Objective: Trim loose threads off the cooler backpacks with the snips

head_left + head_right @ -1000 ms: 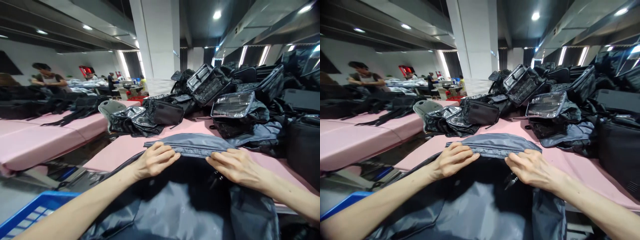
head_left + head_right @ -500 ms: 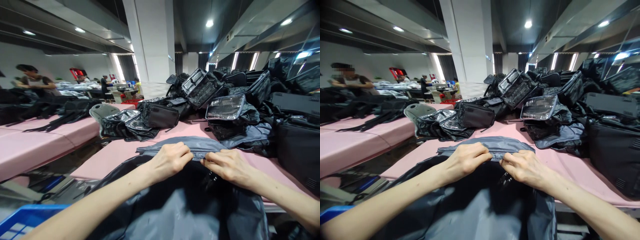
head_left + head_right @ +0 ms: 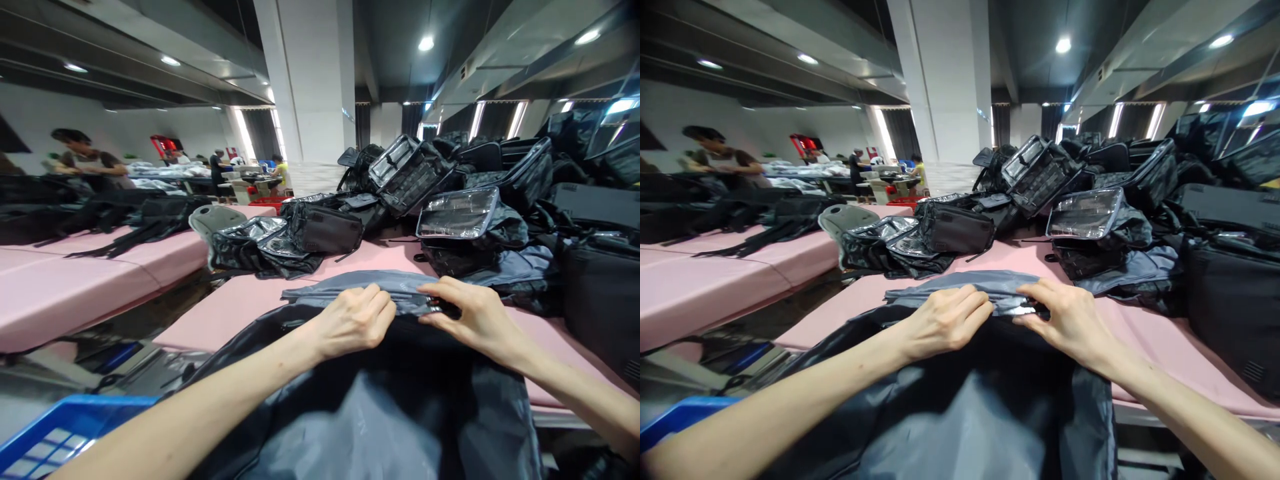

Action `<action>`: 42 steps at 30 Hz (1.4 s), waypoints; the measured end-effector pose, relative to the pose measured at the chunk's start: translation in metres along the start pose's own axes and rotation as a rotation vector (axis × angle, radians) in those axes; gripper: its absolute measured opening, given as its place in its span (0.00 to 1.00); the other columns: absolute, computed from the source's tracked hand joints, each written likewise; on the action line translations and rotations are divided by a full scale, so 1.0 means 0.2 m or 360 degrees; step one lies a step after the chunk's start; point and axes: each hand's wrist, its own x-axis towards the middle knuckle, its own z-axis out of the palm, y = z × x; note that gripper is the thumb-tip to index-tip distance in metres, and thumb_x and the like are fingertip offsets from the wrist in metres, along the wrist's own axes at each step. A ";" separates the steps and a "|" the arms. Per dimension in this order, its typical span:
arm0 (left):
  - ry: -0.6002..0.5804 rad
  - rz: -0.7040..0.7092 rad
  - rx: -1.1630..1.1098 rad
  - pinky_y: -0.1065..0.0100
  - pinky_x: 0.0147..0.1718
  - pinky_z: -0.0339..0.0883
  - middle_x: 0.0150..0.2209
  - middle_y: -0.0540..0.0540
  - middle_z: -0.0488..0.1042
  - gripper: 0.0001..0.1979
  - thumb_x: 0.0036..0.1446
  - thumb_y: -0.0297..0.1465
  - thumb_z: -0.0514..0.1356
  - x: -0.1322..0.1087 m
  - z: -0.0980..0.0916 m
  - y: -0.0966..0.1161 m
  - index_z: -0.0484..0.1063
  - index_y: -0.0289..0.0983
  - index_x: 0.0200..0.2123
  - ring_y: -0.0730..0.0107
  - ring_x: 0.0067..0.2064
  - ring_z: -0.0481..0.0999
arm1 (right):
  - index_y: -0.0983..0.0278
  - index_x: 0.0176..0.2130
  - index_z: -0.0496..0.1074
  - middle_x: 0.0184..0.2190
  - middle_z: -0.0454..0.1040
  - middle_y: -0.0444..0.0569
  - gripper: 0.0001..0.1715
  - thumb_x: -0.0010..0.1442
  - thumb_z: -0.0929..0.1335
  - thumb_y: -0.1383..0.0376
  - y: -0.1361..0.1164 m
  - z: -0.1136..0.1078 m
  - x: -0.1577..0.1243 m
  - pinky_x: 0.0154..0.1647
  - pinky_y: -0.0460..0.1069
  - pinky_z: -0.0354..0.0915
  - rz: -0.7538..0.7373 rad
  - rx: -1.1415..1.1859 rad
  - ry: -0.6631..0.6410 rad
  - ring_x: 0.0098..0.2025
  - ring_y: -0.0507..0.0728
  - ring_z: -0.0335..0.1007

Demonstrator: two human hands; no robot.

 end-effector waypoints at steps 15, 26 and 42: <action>0.0262 -0.0160 -0.0183 0.73 0.24 0.59 0.24 0.49 0.67 0.08 0.58 0.21 0.48 -0.03 0.03 0.00 0.65 0.33 0.31 0.73 0.26 0.65 | 0.63 0.32 0.71 0.28 0.73 0.46 0.08 0.59 0.64 0.62 -0.02 0.02 0.02 0.30 0.46 0.59 -0.0068 -0.0185 0.0047 0.29 0.53 0.67; 0.0286 -0.0424 -0.0769 0.74 0.30 0.64 0.30 0.46 0.70 0.06 0.58 0.22 0.48 -0.08 -0.03 -0.05 0.64 0.33 0.34 0.75 0.31 0.70 | 0.64 0.35 0.70 0.30 0.74 0.46 0.05 0.57 0.66 0.64 -0.09 0.04 0.12 0.31 0.46 0.61 -0.0038 -0.0046 -0.0076 0.31 0.53 0.69; 0.0114 -0.0722 -0.1289 0.72 0.33 0.64 0.31 0.46 0.71 0.07 0.58 0.25 0.49 -0.09 -0.07 -0.09 0.66 0.33 0.33 0.74 0.32 0.70 | 0.62 0.32 0.71 0.28 0.72 0.45 0.06 0.58 0.65 0.64 -0.13 0.10 0.18 0.31 0.46 0.58 -0.0195 0.0003 -0.0147 0.31 0.52 0.66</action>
